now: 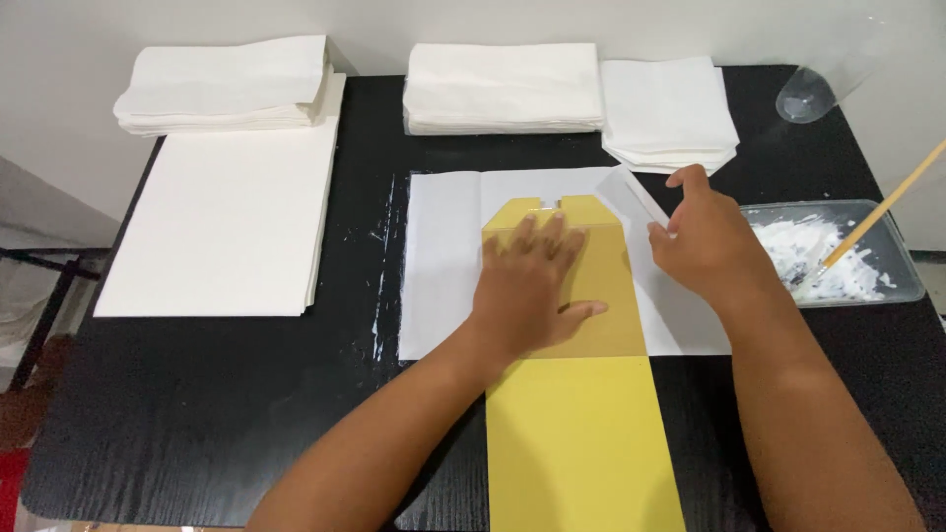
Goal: Assembling a paper bag by folding white paper over a yellow template and applying glue with a brush.
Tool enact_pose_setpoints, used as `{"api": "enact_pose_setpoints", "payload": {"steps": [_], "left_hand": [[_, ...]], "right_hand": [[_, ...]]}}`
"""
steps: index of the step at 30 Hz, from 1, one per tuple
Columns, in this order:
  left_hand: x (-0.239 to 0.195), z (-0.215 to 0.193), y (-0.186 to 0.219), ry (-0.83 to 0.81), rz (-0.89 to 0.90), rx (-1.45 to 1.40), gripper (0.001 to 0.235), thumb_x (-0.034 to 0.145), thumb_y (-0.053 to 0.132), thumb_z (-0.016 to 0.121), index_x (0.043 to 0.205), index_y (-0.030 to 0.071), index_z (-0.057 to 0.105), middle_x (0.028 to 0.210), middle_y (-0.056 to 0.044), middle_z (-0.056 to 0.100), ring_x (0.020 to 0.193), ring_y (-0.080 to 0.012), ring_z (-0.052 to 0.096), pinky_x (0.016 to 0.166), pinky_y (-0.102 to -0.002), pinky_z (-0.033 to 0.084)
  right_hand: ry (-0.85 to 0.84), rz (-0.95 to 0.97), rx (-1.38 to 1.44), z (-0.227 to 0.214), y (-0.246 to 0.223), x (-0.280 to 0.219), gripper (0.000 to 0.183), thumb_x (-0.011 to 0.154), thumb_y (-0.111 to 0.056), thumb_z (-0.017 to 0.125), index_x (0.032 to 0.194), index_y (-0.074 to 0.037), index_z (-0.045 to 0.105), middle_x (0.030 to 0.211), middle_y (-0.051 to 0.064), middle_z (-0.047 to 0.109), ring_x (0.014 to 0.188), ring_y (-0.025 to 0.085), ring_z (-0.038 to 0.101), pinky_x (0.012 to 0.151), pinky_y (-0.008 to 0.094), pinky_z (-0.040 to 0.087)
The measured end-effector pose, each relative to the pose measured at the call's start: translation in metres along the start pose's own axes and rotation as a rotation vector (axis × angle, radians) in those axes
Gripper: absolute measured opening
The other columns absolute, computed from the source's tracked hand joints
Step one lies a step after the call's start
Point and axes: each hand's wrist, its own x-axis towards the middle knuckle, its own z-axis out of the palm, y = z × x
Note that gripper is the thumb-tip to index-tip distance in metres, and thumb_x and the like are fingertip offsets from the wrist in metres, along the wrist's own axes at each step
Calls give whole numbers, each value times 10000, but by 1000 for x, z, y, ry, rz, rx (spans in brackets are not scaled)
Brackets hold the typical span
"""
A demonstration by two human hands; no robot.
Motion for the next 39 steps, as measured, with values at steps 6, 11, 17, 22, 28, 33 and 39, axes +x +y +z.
{"api": "enact_pose_setpoints", "payload": {"steps": [6, 11, 17, 22, 28, 33, 39], "left_hand": [[0, -8, -3, -103, -22, 131, 854, 924, 774, 378, 1596, 247, 378, 1640, -109, 402, 1516, -346, 377, 1104, -656, 366], [-1, -9, -4, -74, -9, 134, 868, 920, 778, 403, 1595, 233, 377, 1621, -123, 417, 1502, -349, 394, 1088, -658, 394], [3, 7, -13, -62, -69, -30, 669, 902, 450, 481, 1487, 132, 416, 1470, -151, 574, 1448, -339, 487, 1077, -645, 427], [0, 15, -20, 57, -141, -221, 465, 925, 272, 370, 1351, 85, 356, 1301, -227, 663, 1259, -357, 657, 1017, -608, 448], [-5, -9, -14, 137, -130, -264, 606, 962, 422, 537, 1421, 65, 365, 1387, -245, 537, 1167, -430, 691, 979, -600, 524], [-10, -11, -14, 130, -59, -175, 692, 932, 478, 686, 1455, 102, 434, 1404, -191, 471, 1261, -446, 628, 988, -641, 524], [-8, -1, -17, 87, -14, -162, 578, 949, 472, 684, 1417, 169, 532, 1437, -185, 485, 1340, -426, 572, 1063, -664, 463]], "right_hand": [[-55, -41, 77, -16, -16, -14, 587, 924, -64, 658, 1469, 9, 452, 884, 178, 710, 850, 338, 718, 714, 456, 556], [-121, -162, 681, 26, -3, 14, 688, 879, -65, 640, 1484, 7, 320, 810, 95, 626, 748, 194, 608, 674, 312, 485], [-117, -36, 812, 41, -36, 9, 705, 922, -63, 642, 1533, 7, 298, 854, 85, 637, 759, 166, 631, 668, 268, 502], [-101, -47, 873, 45, -48, 4, 686, 948, -38, 611, 1533, 46, 262, 884, 111, 621, 762, 161, 626, 655, 258, 525], [-89, -49, 913, 53, -48, 7, 693, 971, -69, 634, 1539, 21, 248, 908, 119, 627, 786, 167, 656, 721, 275, 597], [-109, -52, 884, 57, -47, 7, 696, 970, -79, 649, 1526, 27, 245, 894, 120, 630, 764, 172, 659, 712, 279, 604], [-148, -36, 909, 57, -48, 5, 587, 1023, -138, 585, 1519, -20, 293, 989, 172, 673, 826, 228, 681, 757, 336, 596]]}}
